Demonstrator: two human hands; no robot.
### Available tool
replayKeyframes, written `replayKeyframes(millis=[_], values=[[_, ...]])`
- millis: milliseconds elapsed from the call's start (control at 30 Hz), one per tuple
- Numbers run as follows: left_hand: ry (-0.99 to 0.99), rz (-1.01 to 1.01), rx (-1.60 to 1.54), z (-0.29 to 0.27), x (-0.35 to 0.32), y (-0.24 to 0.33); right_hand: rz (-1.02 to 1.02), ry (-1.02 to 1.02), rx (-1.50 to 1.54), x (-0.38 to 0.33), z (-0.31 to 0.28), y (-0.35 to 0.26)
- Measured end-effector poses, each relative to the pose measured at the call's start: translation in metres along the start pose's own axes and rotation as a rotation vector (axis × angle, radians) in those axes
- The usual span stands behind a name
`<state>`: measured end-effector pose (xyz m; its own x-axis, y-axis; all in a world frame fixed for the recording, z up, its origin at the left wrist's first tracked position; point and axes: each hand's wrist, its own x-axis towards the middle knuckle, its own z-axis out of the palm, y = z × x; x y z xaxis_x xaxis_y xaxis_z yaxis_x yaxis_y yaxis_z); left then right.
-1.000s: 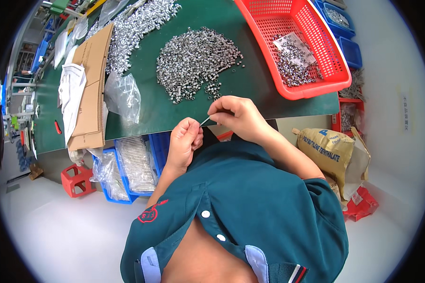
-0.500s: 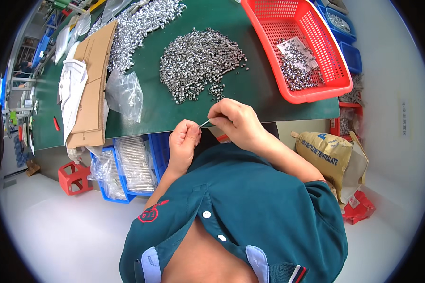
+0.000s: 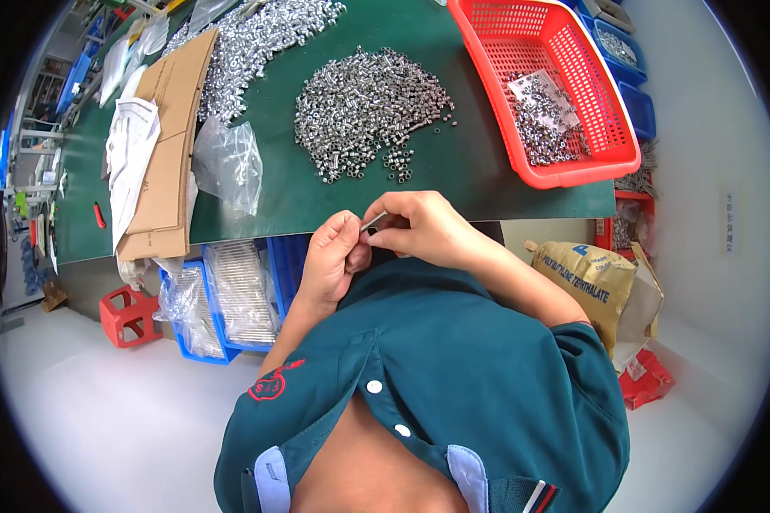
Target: Stringing small metal components onto a needle or rod.
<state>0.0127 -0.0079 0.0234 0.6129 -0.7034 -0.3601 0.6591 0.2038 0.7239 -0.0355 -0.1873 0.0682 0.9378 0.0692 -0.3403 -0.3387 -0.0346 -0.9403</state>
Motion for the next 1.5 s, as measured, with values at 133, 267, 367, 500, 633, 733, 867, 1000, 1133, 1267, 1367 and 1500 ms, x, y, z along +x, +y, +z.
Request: replayKeyframes(millis=[133, 267, 367, 500, 633, 733, 867, 1000, 1133, 1267, 1367, 1500], values=[[0.027, 0.011, -0.021, -0.004, 0.001, -0.001, -0.263, 0.140, -0.271, 0.005, -0.008, 0.009], [0.054, 0.017, -0.051, -0.009, 0.000, -0.001, -0.612, 0.549, -0.864, 0.018, -0.018, 0.016], [0.053, 0.022, -0.062, -0.010, 0.000, 0.000, -0.634, 0.512, -0.945, 0.026, -0.016, 0.021], [0.074, 0.035, -0.079, -0.009, 0.000, -0.001, -0.585, 0.513, -1.040, 0.035, -0.011, 0.026], [0.085, 0.043, -0.072, -0.010, 0.000, -0.001, -0.593, 0.528, -1.020, 0.039, -0.011, 0.031], [0.104, 0.052, -0.071, -0.010, 0.000, -0.002, -0.586, 0.467, -1.021, 0.040, -0.010, 0.030], [0.136, 0.054, -0.056, -0.010, 0.001, -0.002, -0.614, 0.465, -1.026, 0.039, -0.010, 0.029], [0.148, 0.054, -0.043, -0.010, 0.001, -0.003, -0.645, 0.440, -1.038, 0.039, -0.011, 0.033], [0.169, 0.059, -0.016, -0.008, -0.001, -0.003, -0.638, 0.493, -0.909, 0.027, -0.008, 0.019], [0.147, 0.069, 0.026, -0.002, -0.001, -0.002, -0.197, 0.246, -0.129, 0.015, -0.008, 0.012], [0.135, 0.064, 0.041, 0.001, -0.001, -0.002, -0.159, 0.145, 0.055, 0.017, -0.007, 0.019], [0.131, 0.073, 0.071, 0.004, -0.001, -0.003, -0.099, 0.127, 0.082, 0.014, -0.011, 0.017]])
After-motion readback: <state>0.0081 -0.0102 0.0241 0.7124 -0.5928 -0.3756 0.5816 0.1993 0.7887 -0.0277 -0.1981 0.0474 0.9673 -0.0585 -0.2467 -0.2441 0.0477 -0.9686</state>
